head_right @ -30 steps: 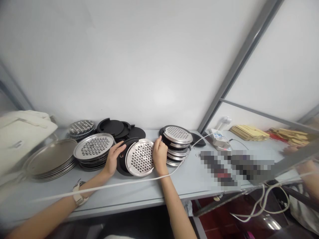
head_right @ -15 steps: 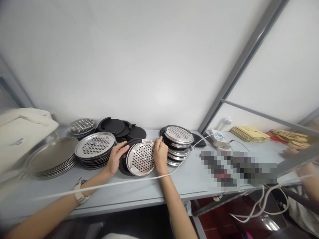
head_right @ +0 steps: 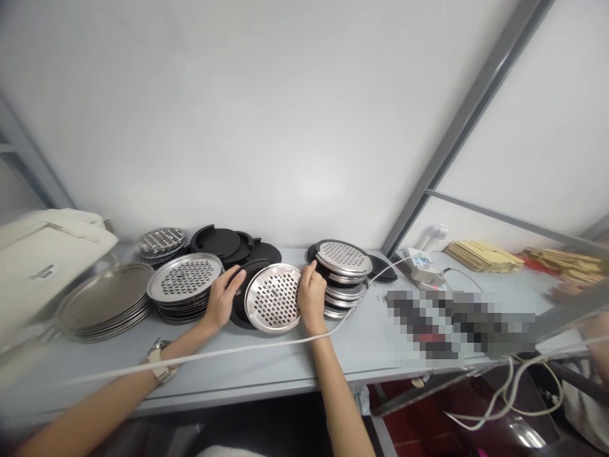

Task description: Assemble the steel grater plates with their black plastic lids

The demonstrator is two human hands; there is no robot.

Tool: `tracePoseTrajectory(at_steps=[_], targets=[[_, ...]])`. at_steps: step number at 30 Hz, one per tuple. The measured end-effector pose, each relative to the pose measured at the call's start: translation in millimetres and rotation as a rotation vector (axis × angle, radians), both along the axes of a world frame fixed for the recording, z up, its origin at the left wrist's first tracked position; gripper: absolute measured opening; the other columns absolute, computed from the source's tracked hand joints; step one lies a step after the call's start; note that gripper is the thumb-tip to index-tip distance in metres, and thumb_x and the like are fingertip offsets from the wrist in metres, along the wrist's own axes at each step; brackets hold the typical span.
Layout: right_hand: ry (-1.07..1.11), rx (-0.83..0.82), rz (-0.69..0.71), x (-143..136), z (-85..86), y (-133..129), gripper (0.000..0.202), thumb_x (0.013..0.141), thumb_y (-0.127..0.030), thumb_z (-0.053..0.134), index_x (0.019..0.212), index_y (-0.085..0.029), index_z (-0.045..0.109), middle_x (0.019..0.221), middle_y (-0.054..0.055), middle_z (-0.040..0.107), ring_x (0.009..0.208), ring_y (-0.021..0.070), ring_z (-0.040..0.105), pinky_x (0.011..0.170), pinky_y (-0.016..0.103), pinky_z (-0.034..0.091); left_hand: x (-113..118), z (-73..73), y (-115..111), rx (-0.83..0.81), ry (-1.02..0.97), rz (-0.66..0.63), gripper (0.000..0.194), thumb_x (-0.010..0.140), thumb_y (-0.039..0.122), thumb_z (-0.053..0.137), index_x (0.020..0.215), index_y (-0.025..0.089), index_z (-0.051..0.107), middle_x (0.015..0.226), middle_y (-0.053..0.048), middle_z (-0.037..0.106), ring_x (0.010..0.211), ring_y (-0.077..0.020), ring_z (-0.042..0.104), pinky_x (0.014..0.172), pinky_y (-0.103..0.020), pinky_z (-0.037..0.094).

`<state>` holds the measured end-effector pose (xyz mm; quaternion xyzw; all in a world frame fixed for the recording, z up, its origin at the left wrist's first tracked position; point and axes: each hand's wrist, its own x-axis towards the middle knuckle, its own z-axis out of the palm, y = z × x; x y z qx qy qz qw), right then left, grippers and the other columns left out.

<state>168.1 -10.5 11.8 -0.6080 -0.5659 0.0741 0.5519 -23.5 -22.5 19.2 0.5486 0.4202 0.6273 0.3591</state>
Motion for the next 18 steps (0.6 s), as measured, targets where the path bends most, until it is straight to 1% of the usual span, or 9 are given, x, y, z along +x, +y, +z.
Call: tracePoseTrajectory(at_steps=[2, 3, 5, 7, 9, 11, 14, 18], targets=[[0.014, 0.028, -0.011, 1.7, -0.1, -0.1, 0.049, 0.099, -0.037, 0.023, 0.053, -0.021, 0.030, 0.046, -0.004, 0.037, 0.044, 0.0100, 0.035, 0.051, 0.027, 0.023, -0.8, -0.7, 0.2, 0.015, 0.078, 0.087, 0.029, 0.080, 0.045, 0.059, 0.069, 0.019, 0.055, 0.067, 0.001, 0.052, 0.067, -0.0161, 0.047, 0.065, -0.025, 0.036], [0.016, 0.043, -0.015, 2.1, -0.3, -0.3, 0.049, 0.099, -0.036, 0.023, 0.053, -0.021, 0.030, 0.046, -0.004, 0.036, 0.044, 0.0099, 0.034, 0.051, 0.027, 0.023, -1.0, -0.3, -0.8, 0.035, 0.140, 0.105, 0.030, 0.083, 0.046, 0.054, 0.070, 0.019, 0.053, 0.066, 0.001, 0.051, 0.066, -0.0157, 0.047, 0.065, -0.025, 0.036], [0.007, 0.065, -0.016, 1.9, -0.9, -0.8, 0.048, 0.099, -0.035, 0.022, 0.054, -0.020, 0.030, 0.046, -0.005, 0.035, 0.044, 0.0098, 0.034, 0.052, 0.027, 0.023, -0.7, 1.6, -4.4, 0.100, 0.263, 0.074, 0.031, 0.088, 0.045, 0.046, 0.070, 0.019, 0.048, 0.066, 0.003, 0.047, 0.065, -0.0142, 0.045, 0.064, -0.025, 0.035], [-0.016, 0.076, -0.015, 1.3, -1.1, -1.4, 0.048, 0.100, -0.035, 0.021, 0.055, -0.020, 0.030, 0.047, -0.005, 0.035, 0.044, 0.0098, 0.034, 0.052, 0.027, 0.023, 0.3, 3.7, -8.9, 0.159, 0.332, 0.001, 0.031, 0.091, 0.041, 0.043, 0.069, 0.020, 0.044, 0.066, 0.003, 0.045, 0.064, -0.0127, 0.044, 0.063, -0.024, 0.034], [-0.032, 0.086, -0.028, 1.6, -0.5, -2.1, 0.048, 0.100, -0.036, 0.020, 0.055, -0.020, 0.031, 0.047, -0.005, 0.035, 0.044, 0.0098, 0.034, 0.052, 0.027, 0.023, 1.1, 4.2, -11.9, 0.187, 0.353, -0.039, 0.031, 0.092, 0.039, 0.042, 0.068, 0.019, 0.040, 0.065, 0.004, 0.043, 0.063, -0.0115, 0.043, 0.061, -0.023, 0.033], [-0.039, 0.103, -0.045, 3.1, 1.1, -2.8, 0.049, 0.100, -0.036, 0.019, 0.056, -0.021, 0.031, 0.047, -0.005, 0.034, 0.043, 0.0099, 0.032, 0.052, 0.027, 0.023, 1.2, 2.4, -12.2, 0.181, 0.345, -0.040, 0.031, 0.092, 0.039, 0.042, 0.068, 0.019, 0.040, 0.064, 0.004, 0.041, 0.061, -0.0109, 0.042, 0.060, -0.023, 0.033], [-0.035, 0.136, -0.058, 6.2, 4.5, -4.4, 0.050, 0.100, -0.036, 0.017, 0.055, -0.021, 0.032, 0.045, -0.005, 0.033, 0.042, 0.0099, 0.032, 0.051, 0.027, 0.023, -0.4, -2.9, -8.8, 0.133, 0.323, -0.026, 0.030, 0.091, 0.042, 0.043, 0.071, 0.019, 0.045, 0.064, 0.004, 0.043, 0.061, -0.0110, 0.044, 0.059, -0.023, 0.035], [0.025, 0.179, -0.044, 8.4, 7.9, -6.7, 0.055, 0.101, -0.037, 0.015, 0.053, -0.020, 0.037, 0.045, -0.004, 0.037, 0.043, 0.0100, 0.035, 0.052, 0.026, 0.026, -2.5, -7.7, -5.0, 0.093, 0.320, 0.001, 0.032, 0.090, 0.045, 0.044, 0.078, 0.018, 0.052, 0.068, 0.002, 0.049, 0.061, -0.0119, 0.048, 0.058, -0.023, 0.039]])
